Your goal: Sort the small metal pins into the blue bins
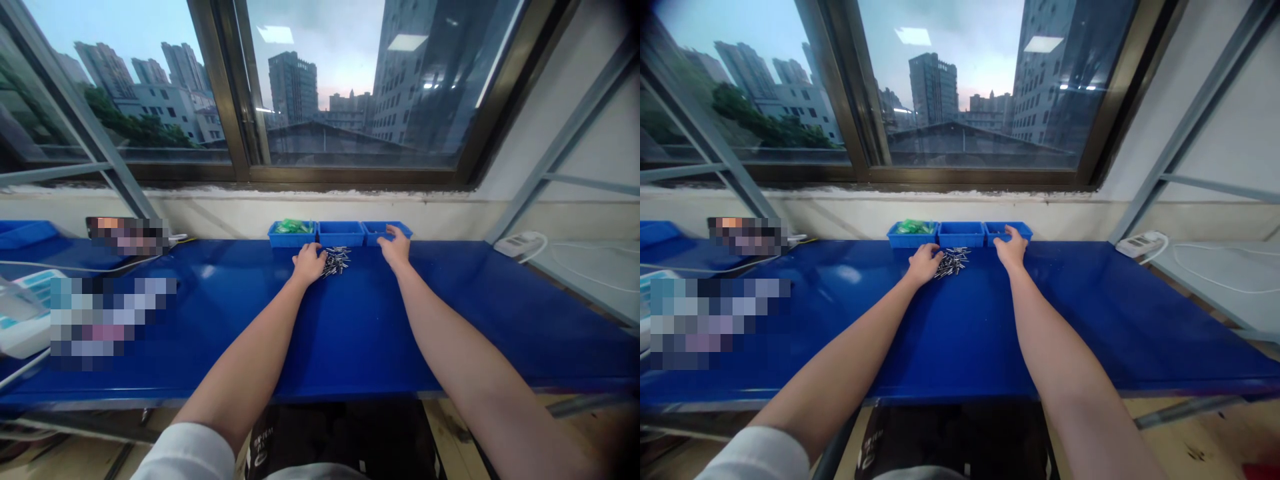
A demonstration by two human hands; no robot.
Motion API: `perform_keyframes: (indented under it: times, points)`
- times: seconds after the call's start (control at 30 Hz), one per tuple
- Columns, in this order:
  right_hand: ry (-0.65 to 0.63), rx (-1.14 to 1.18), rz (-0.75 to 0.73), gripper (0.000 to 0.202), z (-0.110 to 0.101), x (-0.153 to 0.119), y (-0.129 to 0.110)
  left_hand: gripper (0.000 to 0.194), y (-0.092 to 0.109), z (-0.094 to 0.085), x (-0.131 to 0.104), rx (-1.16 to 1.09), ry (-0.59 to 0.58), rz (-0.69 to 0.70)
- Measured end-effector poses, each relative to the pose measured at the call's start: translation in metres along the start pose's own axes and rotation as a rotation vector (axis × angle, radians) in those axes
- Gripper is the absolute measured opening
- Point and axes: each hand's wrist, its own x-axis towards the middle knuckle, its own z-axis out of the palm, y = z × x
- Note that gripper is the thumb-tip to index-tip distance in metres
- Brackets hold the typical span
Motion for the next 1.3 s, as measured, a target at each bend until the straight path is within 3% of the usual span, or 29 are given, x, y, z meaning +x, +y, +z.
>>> perform_keyframes:
  times: [0.07, 0.2, 0.33, 0.43, 0.53, 0.6, 0.67, 0.73, 0.83, 1.0, 1.3]
  points:
    - [-0.009, 0.028, 0.064, 0.059, 0.001, -0.004, -0.011, 0.032, 0.0, 0.001, 0.0, 0.007, -0.007, 0.011]
    - [-0.144, -0.069, -0.038, 0.066, 0.012, -0.013, -0.031, 0.033, 0.001, 0.004, 0.0, 0.027, -0.024, 0.022]
    - [-0.296, -0.196, -0.126, 0.081, 0.024, -0.019, -0.034, 0.033, 0.002, 0.006, 0.0, 0.055, -0.027, 0.036]
    - [-0.333, -0.209, -0.138, 0.084, 0.027, -0.021, -0.032, 0.033, 0.001, 0.008, 0.001, 0.064, -0.029, 0.039]
    - [-0.229, -0.175, -0.17, 0.074, 0.026, -0.02, -0.032, 0.036, 0.001, 0.007, 0.001, 0.066, -0.032, 0.039]
    - [-0.158, -0.151, -0.204, 0.057, 0.024, -0.019, -0.034, 0.041, 0.0, 0.005, 0.0, 0.082, -0.049, 0.067]
    - [-0.194, -0.125, -0.248, 0.037, 0.022, -0.019, -0.036, 0.052, 0.0, 0.004, -0.003, 0.123, -0.088, 0.138]
    - [-0.312, -0.113, -0.29, 0.028, 0.023, -0.02, -0.037, 0.068, 0.001, 0.004, -0.006, 0.181, -0.147, 0.22]
    - [-0.445, -0.158, -0.323, 0.036, 0.026, -0.025, -0.036, 0.087, 0.002, 0.005, -0.01, 0.254, -0.237, 0.252]
    - [-0.556, -0.284, -0.28, 0.038, 0.031, -0.032, -0.038, 0.094, 0.003, 0.009, -0.01, 0.288, -0.294, 0.194]
    - [-0.549, -0.232, -0.272, 0.026, 0.025, -0.03, -0.042, 0.099, 0.004, 0.007, -0.006, 0.32, -0.296, 0.15]
